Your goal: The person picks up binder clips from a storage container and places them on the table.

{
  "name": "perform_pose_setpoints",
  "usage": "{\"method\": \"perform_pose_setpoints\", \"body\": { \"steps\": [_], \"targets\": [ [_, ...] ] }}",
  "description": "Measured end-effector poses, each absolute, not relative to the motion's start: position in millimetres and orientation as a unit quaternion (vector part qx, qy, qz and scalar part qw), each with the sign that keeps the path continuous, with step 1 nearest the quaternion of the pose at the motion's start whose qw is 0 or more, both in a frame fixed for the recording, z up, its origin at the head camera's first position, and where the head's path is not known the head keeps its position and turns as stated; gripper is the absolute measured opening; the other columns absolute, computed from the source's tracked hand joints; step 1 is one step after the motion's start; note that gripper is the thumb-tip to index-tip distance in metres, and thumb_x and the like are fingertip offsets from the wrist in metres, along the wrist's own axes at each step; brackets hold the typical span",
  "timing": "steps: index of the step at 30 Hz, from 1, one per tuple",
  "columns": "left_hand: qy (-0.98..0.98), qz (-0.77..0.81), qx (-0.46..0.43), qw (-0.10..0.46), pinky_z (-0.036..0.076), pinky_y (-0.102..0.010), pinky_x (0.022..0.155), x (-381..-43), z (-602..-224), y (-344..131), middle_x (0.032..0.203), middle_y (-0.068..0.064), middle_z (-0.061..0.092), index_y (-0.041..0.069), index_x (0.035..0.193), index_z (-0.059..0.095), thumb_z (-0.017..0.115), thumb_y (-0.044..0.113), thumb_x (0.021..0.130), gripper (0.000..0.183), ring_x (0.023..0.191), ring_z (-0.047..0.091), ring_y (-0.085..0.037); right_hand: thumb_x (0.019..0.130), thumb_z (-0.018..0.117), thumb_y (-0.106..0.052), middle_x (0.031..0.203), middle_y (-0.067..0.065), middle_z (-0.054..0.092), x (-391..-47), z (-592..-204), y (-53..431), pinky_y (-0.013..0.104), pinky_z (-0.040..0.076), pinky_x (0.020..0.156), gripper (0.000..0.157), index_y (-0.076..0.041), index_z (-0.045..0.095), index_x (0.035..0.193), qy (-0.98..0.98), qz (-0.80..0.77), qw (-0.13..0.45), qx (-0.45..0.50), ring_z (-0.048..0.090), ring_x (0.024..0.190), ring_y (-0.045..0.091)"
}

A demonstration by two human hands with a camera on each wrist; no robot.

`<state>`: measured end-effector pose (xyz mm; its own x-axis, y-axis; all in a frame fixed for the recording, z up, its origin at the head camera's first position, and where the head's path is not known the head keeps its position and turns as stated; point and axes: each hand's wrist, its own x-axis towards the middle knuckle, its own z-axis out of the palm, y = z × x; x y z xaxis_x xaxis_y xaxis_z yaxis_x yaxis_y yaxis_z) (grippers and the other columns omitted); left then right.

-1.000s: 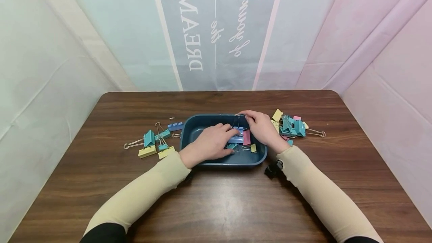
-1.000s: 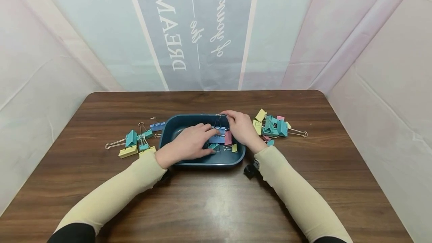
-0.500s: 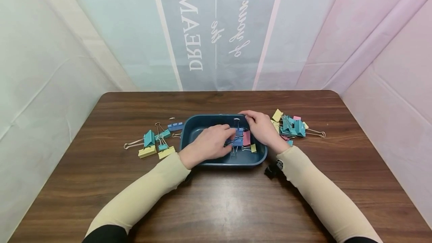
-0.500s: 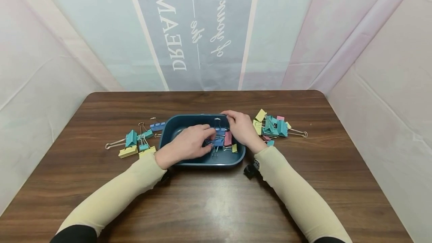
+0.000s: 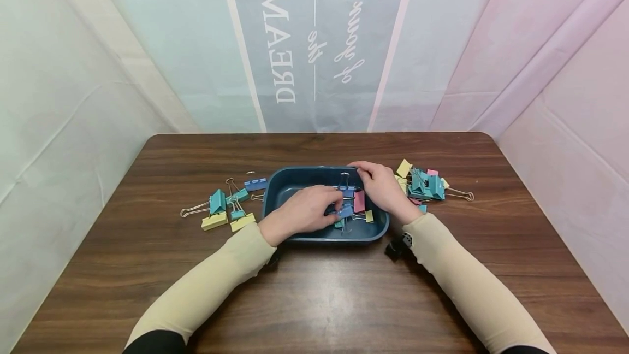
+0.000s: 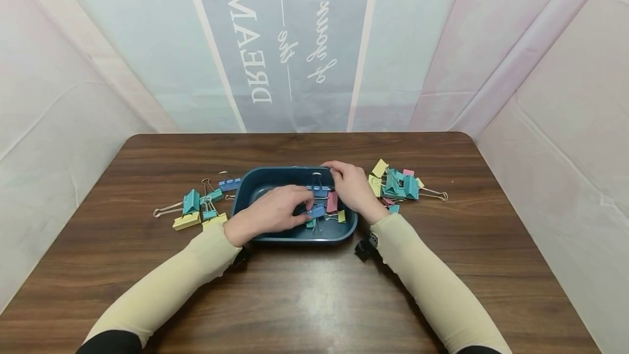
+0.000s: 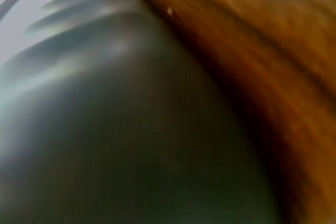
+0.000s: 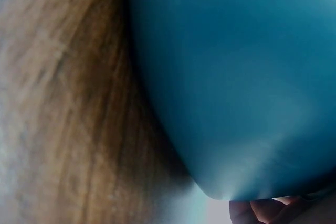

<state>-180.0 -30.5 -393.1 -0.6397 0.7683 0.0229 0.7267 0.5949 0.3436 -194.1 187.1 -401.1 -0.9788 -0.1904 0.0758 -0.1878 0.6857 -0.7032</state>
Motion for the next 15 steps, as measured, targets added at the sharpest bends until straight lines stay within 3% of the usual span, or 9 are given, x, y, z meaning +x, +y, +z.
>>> {"method": "perform_pose_setpoints", "body": {
  "steps": [5, 10, 15],
  "targets": [
    [0.880, 0.199, 0.418, 0.105, 0.045, -0.026, 0.066, -181.3, -392.5, -31.9, 0.085, 0.005, 0.057, 0.023, 0.085, 0.058, 0.074, 0.023, 0.092, 0.018, 0.074, 0.053, -0.011, 0.107, 0.043, -0.016, 0.089, 0.011, 0.062, -194.2, -401.1, 187.6, 0.037, 0.038, 0.056, 0.032, -0.017, 0.064, 0.131, 0.917, -0.386, 0.005, -0.104, 0.043, 0.053, 0.022],
    [0.875, 0.229, 0.416, 0.097, 0.047, -0.026, 0.070, -182.4, -389.8, -34.1, 0.088, 0.005, 0.059, 0.022, 0.087, 0.059, 0.074, 0.023, 0.091, 0.016, 0.077, 0.055, -0.011, 0.108, 0.043, -0.017, 0.077, 0.011, 0.054, -194.5, -400.8, 187.6, 0.036, 0.037, 0.054, 0.031, -0.018, 0.064, 0.131, 0.919, -0.381, 0.003, -0.102, 0.041, 0.050, 0.022],
    [0.878, 0.243, 0.403, 0.090, 0.050, -0.026, 0.082, -182.3, -383.3, -39.9, 0.095, 0.008, 0.063, 0.021, 0.096, 0.063, 0.075, 0.024, 0.091, 0.013, 0.088, 0.059, -0.009, 0.107, 0.044, -0.017, 0.088, 0.012, 0.062, -194.2, -400.7, 187.1, 0.037, 0.038, 0.055, 0.031, -0.017, 0.064, 0.131, 0.918, -0.385, 0.004, -0.099, 0.041, 0.053, 0.023]
  ]
}}
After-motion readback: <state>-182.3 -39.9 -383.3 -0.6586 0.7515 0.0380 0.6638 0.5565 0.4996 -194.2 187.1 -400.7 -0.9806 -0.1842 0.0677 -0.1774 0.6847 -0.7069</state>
